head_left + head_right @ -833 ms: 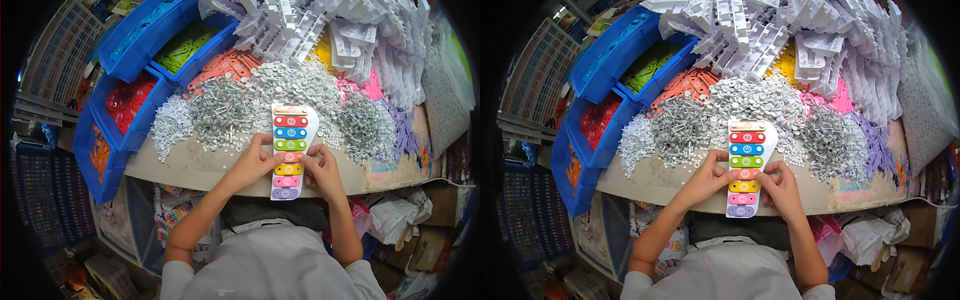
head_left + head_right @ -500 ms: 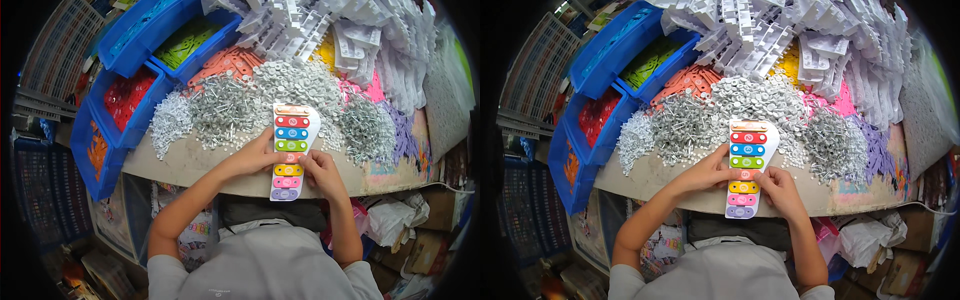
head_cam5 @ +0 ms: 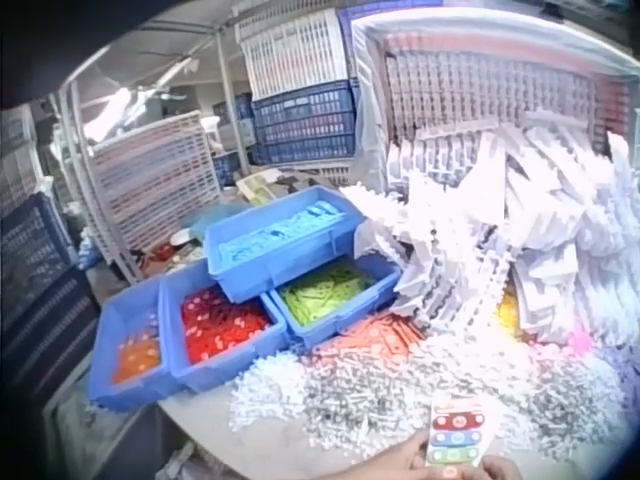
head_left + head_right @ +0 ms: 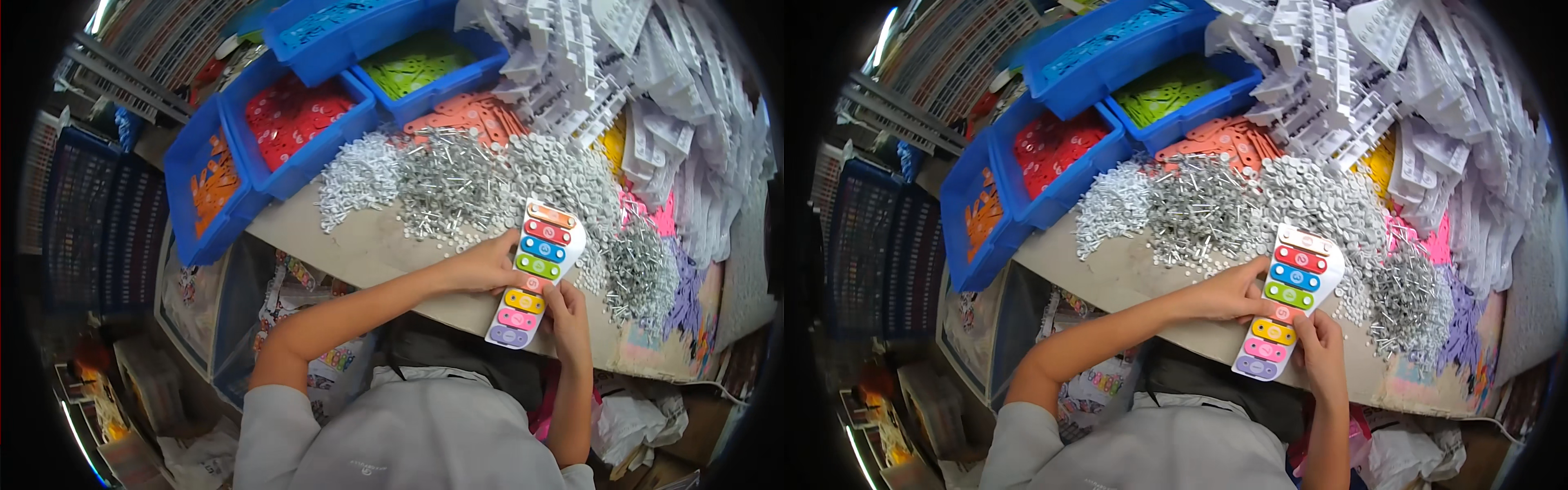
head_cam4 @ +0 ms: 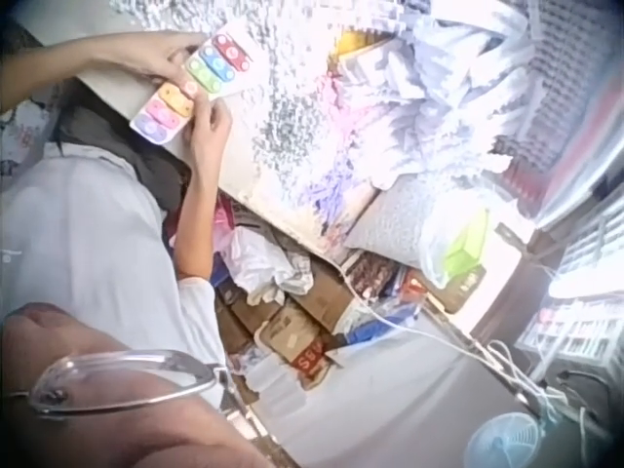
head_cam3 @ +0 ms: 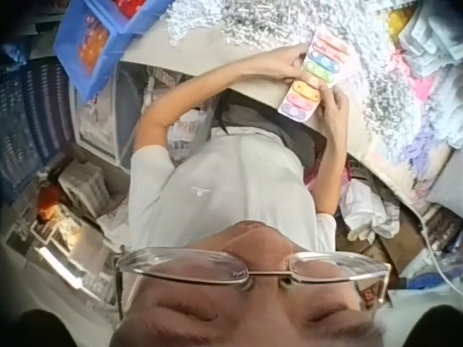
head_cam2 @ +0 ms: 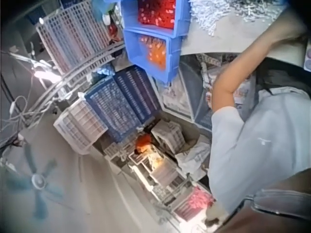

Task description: Assembling a colorful toy by inserting small plastic pieces into a white base.

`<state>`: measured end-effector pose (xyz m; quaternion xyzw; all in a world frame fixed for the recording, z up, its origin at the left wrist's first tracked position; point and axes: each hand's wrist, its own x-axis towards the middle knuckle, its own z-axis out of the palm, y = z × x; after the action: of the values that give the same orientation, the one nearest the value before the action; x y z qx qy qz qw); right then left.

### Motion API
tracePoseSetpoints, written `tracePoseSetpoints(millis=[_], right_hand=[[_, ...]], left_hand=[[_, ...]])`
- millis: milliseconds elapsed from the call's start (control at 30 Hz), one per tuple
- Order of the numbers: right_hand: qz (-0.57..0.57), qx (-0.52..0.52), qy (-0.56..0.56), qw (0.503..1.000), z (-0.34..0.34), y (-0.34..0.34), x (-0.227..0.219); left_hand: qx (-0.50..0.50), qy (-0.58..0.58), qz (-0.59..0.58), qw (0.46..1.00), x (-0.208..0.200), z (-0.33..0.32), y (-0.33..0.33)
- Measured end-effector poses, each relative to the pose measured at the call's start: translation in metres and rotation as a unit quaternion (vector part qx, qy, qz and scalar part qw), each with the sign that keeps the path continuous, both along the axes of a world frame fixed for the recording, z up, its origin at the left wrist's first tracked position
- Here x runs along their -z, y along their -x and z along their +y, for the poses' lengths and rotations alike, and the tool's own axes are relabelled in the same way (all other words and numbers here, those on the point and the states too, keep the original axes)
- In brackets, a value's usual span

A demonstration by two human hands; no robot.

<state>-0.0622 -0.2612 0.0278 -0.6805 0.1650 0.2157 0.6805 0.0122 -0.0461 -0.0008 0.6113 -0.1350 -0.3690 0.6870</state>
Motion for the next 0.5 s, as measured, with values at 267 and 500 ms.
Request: tracePoseSetpoints(millis=[267, 500], right_hand=[[-0.271, 0.186, 0.335, 0.883, -0.058, 0.036, 0.031], [-0.284, 0.163, 0.676, 0.66, -0.191, 0.06, 0.034]], left_hand=[[-0.327, -0.307, -0.379, 0.809, -0.016, 0.068, 0.037], [-0.301, -0.477, -0.523, 0.639, -0.002, 0.158, 0.028]])
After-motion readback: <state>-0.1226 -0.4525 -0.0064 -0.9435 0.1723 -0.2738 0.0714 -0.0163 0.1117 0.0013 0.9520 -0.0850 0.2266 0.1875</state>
